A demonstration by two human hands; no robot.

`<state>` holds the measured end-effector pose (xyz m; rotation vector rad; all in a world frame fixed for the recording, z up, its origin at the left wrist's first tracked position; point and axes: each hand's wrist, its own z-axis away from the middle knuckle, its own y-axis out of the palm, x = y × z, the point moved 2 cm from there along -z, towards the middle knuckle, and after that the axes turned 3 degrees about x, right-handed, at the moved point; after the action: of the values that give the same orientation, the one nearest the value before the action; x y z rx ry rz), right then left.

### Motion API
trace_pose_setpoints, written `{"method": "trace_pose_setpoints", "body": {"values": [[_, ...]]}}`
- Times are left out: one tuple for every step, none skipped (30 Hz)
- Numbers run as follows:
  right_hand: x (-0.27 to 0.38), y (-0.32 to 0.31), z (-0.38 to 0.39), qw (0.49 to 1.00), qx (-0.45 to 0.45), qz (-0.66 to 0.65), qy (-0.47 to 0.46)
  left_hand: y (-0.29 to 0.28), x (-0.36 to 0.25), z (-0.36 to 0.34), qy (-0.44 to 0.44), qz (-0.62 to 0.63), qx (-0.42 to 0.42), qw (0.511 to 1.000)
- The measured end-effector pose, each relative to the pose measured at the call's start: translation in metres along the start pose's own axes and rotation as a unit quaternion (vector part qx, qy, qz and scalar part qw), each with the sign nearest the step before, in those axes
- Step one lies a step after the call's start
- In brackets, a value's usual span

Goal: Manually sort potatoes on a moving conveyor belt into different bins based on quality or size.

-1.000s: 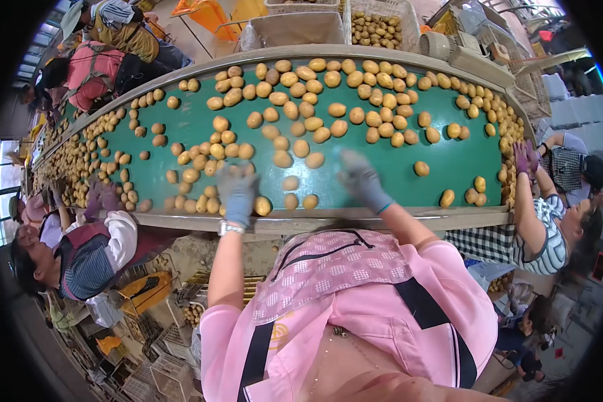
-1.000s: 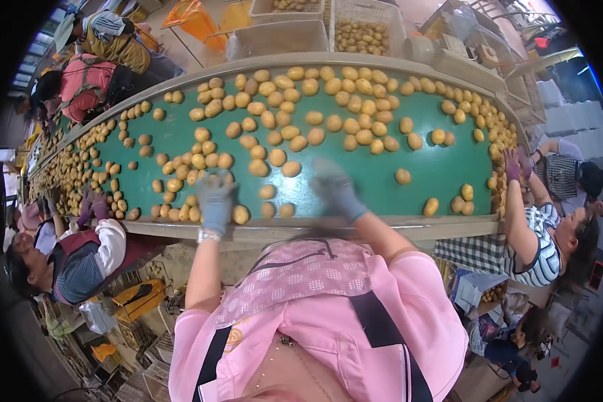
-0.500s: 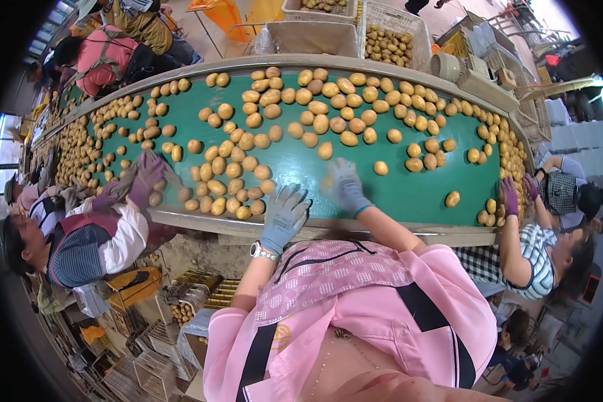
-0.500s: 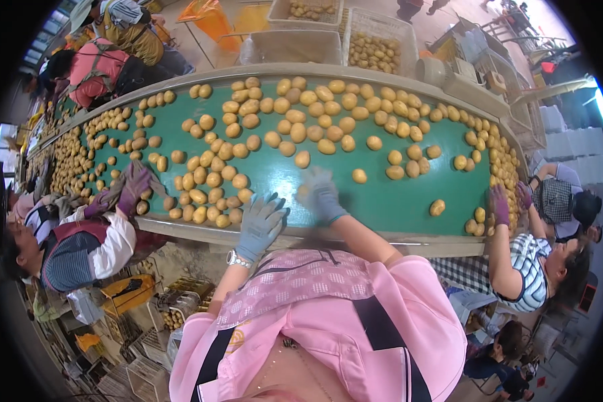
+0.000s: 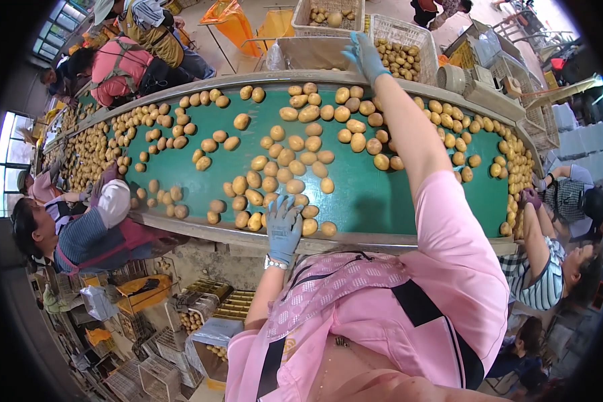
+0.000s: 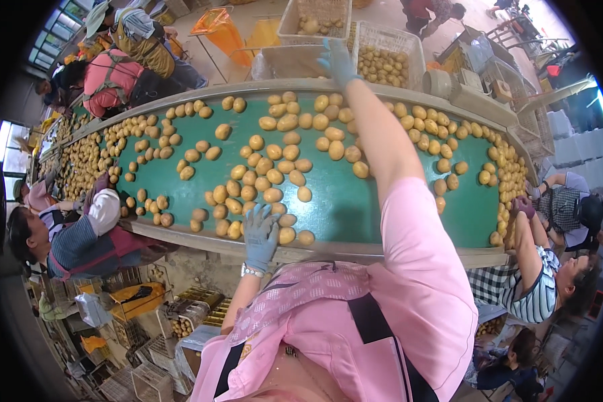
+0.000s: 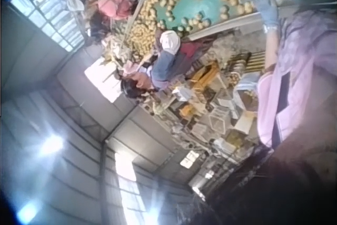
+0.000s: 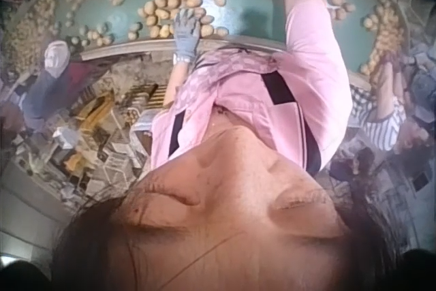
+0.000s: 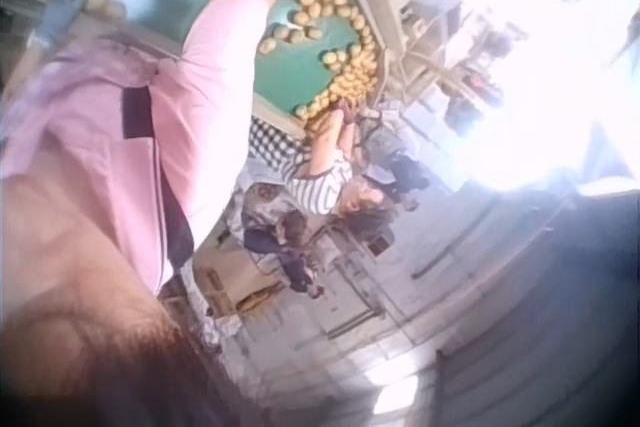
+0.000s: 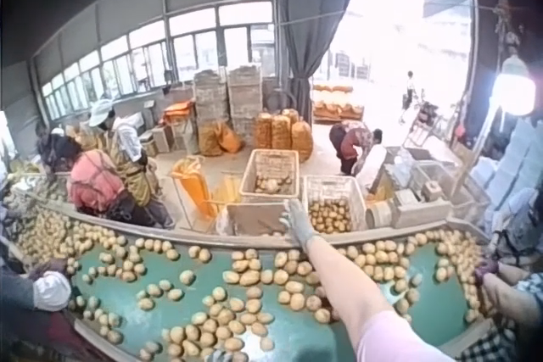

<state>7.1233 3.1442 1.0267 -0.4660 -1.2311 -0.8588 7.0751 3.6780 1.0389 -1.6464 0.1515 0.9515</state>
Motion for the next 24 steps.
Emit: {"method": "trace_pose_setpoints", "body": {"values": [[0.006, -0.017, 0.000, 0.958, -0.126, 0.256, -0.042, -0.003, 0.003, 0.000, -0.005, 0.001, 0.011, 1.000], [0.000, -0.022, 0.014, 0.890, -0.134, 0.425, -0.097, -0.007, 0.005, -0.002, 0.016, -0.004, 0.008, 1.000], [-0.009, -0.026, 0.037, 0.792, -0.146, 0.577, -0.134, -0.009, 0.006, -0.004, 0.025, 0.008, 0.013, 1.000], [-0.026, -0.023, 0.065, 0.804, -0.075, 0.582, -0.093, -0.012, 0.006, -0.008, 0.034, 0.020, 0.018, 0.999], [-0.046, -0.019, 0.099, 0.812, -0.001, 0.583, -0.038, -0.015, 0.003, -0.014, 0.066, 0.025, -0.009, 0.997], [-0.066, 0.000, 0.155, 0.649, -0.032, 0.723, -0.236, -0.015, -0.001, -0.021, 0.093, 0.045, 0.018, 0.995], [-0.078, 0.010, 0.206, 0.599, -0.084, 0.731, -0.315, -0.014, -0.008, -0.029, 0.138, 0.058, 0.060, 0.987], [-0.090, 0.021, 0.238, 0.632, -0.073, 0.720, -0.278, -0.012, -0.016, -0.037, 0.185, 0.079, 0.088, 0.976], [-0.096, 0.032, 0.268, 0.661, -0.070, 0.708, -0.240, -0.009, -0.024, -0.044, 0.232, 0.101, 0.114, 0.961], [-0.103, 0.042, 0.303, 0.674, -0.011, 0.713, -0.194, -0.002, -0.032, -0.049, 0.251, 0.068, 0.180, 0.949], [-0.103, 0.051, 0.332, 0.680, 0.036, 0.711, -0.172, 0.005, -0.039, -0.053, 0.272, 0.038, 0.244, 0.930], [-0.099, 0.057, 0.350, 0.705, 0.044, 0.688, -0.167, 0.011, -0.043, -0.055, 0.307, 0.019, 0.282, 0.909], [-0.093, 0.062, 0.366, 0.724, 0.044, 0.661, -0.195, 0.017, -0.045, -0.056, 0.304, -0.008, 0.299, 0.904], [-0.084, 0.065, 0.377, 0.733, 0.040, 0.630, -0.252, 0.021, -0.044, -0.056, 0.313, -0.023, 0.290, 0.904], [-0.078, 0.063, 0.384, 0.713, 0.000, 0.664, -0.227, 0.023, -0.041, -0.055, 0.318, -0.036, 0.288, 0.902], [-0.071, 0.062, 0.388, 0.683, -0.044, 0.692, -0.228, 0.022, -0.037, -0.054, 0.312, -0.013, 0.267, 0.912], [-0.067, 0.058, 0.391, 0.651, -0.095, 0.716, -0.234, 0.019, -0.030, -0.052, 0.298, -0.004, 0.268, 0.916], [-0.067, 0.056, 0.390, 0.661, -0.109, 0.725, -0.158, 0.014, -0.022, -0.050, 0.285, 0.002, 0.268, 0.920], [-0.070, 0.058, 0.387, 0.683, -0.100, 0.716, -0.106, 0.006, -0.012, -0.049, 0.267, -0.007, 0.278, 0.923], [-0.075, 0.057, 0.385, 0.701, -0.103, 0.703, -0.058, -0.005, -0.001, -0.049, 0.242, 0.001, 0.284, 0.928], [-0.081, 0.061, 0.385, 0.716, -0.096, 0.691, -0.005, -0.018, 0.012, -0.050, 0.232, -0.010, 0.272, 0.934], [-0.087, 0.067, 0.386, 0.743, -0.084, 0.664, -0.005, -0.032, 0.026, -0.053, 0.227, -0.016, 0.262, 0.938], [-0.093, 0.076, 0.390, 0.746, -0.064, 0.662, -0.022, -0.045, 0.044, -0.057, 0.213, -0.029, 0.257, 0.942], [-0.098, 0.087, 0.394, 0.749, -0.042, 0.660, -0.040, -0.060, 0.064, -0.062, 0.203, -0.066, 0.228, 0.950]]}}
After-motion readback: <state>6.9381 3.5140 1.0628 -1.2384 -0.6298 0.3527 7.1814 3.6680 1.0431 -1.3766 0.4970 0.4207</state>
